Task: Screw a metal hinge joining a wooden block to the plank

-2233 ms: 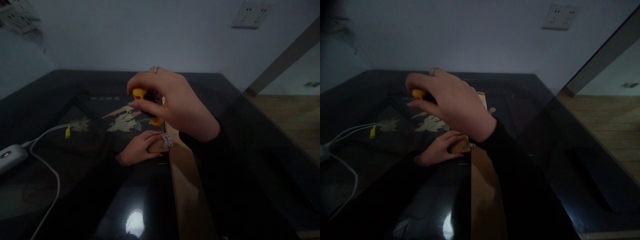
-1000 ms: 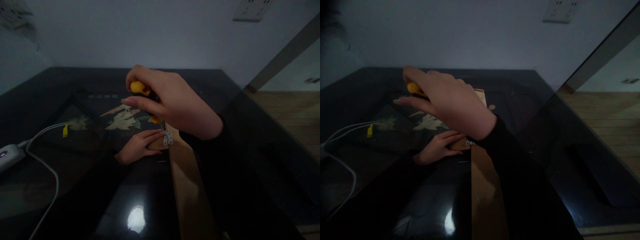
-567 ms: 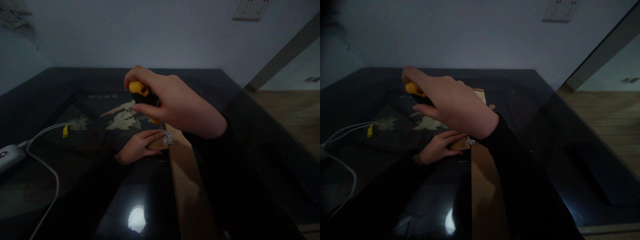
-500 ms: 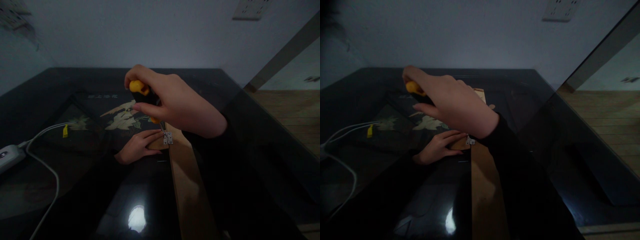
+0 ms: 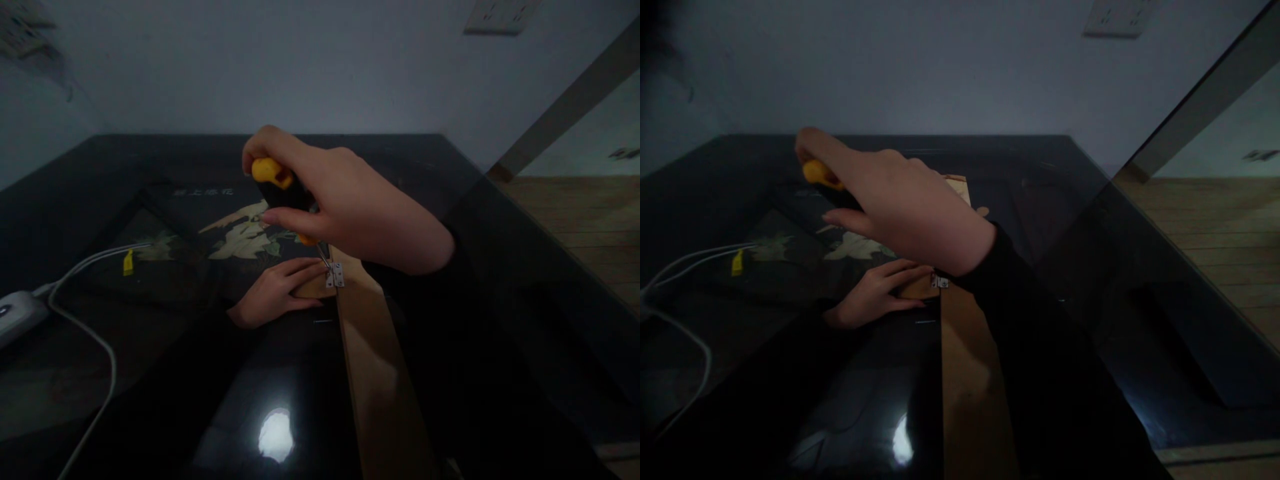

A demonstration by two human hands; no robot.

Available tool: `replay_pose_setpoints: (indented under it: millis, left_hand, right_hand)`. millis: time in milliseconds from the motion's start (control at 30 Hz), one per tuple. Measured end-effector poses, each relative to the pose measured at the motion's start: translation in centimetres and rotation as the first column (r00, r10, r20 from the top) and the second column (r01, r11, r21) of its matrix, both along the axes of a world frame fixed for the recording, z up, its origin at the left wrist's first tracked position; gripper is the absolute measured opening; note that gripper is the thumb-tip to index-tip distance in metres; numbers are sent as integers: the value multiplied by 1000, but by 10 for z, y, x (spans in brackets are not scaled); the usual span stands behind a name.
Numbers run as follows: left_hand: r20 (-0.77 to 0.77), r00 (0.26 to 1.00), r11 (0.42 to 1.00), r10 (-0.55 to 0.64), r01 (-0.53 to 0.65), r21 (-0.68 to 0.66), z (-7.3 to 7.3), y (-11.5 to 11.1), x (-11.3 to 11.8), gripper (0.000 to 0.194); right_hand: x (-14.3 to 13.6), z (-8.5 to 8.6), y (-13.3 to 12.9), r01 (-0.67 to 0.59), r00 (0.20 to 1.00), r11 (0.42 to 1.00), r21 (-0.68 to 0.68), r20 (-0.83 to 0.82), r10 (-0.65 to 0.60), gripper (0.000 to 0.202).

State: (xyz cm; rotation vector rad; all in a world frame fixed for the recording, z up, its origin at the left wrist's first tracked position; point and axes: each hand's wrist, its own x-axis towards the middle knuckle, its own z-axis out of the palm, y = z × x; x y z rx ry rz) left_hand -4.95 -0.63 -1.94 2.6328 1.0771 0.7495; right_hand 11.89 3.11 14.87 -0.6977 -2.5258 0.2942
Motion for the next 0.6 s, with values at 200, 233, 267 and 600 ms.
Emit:
replay_pose_setpoints:
  millis: [200, 233, 267, 600]
  left_hand:
    - [0, 1000, 999, -12, 12, 48, -4, 1, -2, 53]
    - [4, 1000, 999, -11, 10, 52, -5, 1, -3, 54]
    - [6, 1000, 999, -8, 7, 52, -6, 1, -3, 54]
    - [-4, 1000, 1000, 15, -15, 0, -4, 1, -2, 55]
  right_hand:
    - [-6, -5, -3, 153, 986, 980, 129, 49, -160, 41]
    - [-7, -6, -3, 181, 980, 971, 154, 57, -192, 43]
    - [-8, -6, -3, 195, 976, 966, 171, 64, -208, 45]
    - [-8, -7, -6, 153, 980, 977, 151, 105, -170, 47]
